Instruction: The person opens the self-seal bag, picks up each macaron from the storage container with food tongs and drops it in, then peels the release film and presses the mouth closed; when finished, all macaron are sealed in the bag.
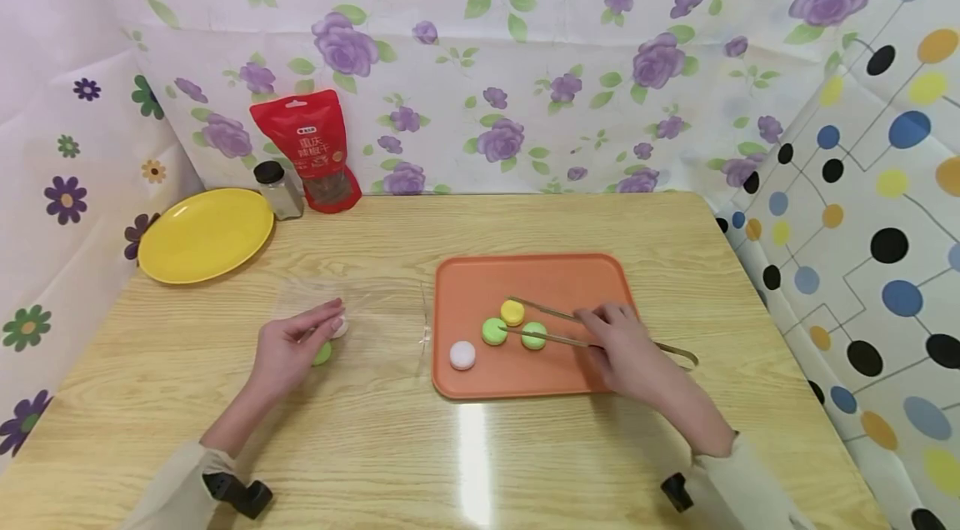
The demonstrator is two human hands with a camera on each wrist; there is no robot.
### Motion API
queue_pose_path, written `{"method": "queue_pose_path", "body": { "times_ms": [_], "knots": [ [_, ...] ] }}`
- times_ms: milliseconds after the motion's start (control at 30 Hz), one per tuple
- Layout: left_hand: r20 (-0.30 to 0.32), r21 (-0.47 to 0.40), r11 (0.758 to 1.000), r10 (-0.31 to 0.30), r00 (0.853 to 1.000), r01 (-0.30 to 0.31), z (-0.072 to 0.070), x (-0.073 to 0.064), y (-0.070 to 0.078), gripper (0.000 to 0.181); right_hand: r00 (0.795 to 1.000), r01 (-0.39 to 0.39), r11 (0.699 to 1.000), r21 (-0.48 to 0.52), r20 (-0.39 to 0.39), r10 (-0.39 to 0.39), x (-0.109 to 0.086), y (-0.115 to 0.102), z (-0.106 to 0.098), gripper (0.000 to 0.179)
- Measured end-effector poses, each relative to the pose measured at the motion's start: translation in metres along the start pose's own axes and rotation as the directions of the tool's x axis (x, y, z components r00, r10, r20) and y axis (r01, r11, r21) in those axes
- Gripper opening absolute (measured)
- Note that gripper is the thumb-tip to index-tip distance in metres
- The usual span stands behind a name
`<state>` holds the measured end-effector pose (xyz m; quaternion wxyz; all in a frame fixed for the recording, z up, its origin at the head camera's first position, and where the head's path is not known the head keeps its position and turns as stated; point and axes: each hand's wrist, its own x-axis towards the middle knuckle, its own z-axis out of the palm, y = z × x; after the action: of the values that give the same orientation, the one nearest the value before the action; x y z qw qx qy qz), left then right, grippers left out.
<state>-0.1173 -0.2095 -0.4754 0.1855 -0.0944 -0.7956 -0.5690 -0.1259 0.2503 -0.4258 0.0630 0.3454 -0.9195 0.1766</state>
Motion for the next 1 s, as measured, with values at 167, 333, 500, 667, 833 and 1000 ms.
{"method": "queue_pose_path", "body": {
  "times_ms": [167, 333, 500, 667, 833, 1000],
  "knots": [
    [-0.007, -0.001, 1.0, 0.006, 1.0, -0.006, 0.001, 0.001, 0.002, 0.015, 0.999, 0.011, 1.0, -0.022, -0.043, -0.012, -0.026, 0.016, 0.0, 0.055],
    [-0.017, 0.029, 1.0, -0.003, 1.0, 0.003, 0.003, 0.0, 0.015, 0.015, 0.999, -0.006, 1.0, -0.02, -0.044, 0.005, -0.04, 0.024, 0.003, 0.056],
    [-0.003, 0.052, 0.998, 0.017, 1.0, -0.017, 0.003, 0.0, 0.033, 0.014, 0.998, -0.011, 1.0, -0.002, -0.055, 0.011, -0.045, 0.028, 0.011, 0.055],
    [0.0, 0.077, 0.997, 0.025, 1.0, -0.025, 0.003, -0.001, 0.035, 0.013, 0.997, 0.001, 1.0, -0.013, -0.073, -0.002, -0.045, 0.029, 0.018, 0.056],
    [0.001, 0.076, 0.997, 0.024, 1.0, -0.024, 0.003, -0.001, 0.036, 0.013, 0.994, 0.018, 1.0, -0.026, -0.103, -0.021, -0.043, 0.029, 0.022, 0.058],
    [0.002, 0.062, 0.998, 0.013, 1.0, -0.013, 0.003, 0.0, 0.041, 0.014, 0.992, 0.024, 0.999, -0.033, -0.125, -0.028, -0.042, 0.031, 0.028, 0.058]
  ]
}}
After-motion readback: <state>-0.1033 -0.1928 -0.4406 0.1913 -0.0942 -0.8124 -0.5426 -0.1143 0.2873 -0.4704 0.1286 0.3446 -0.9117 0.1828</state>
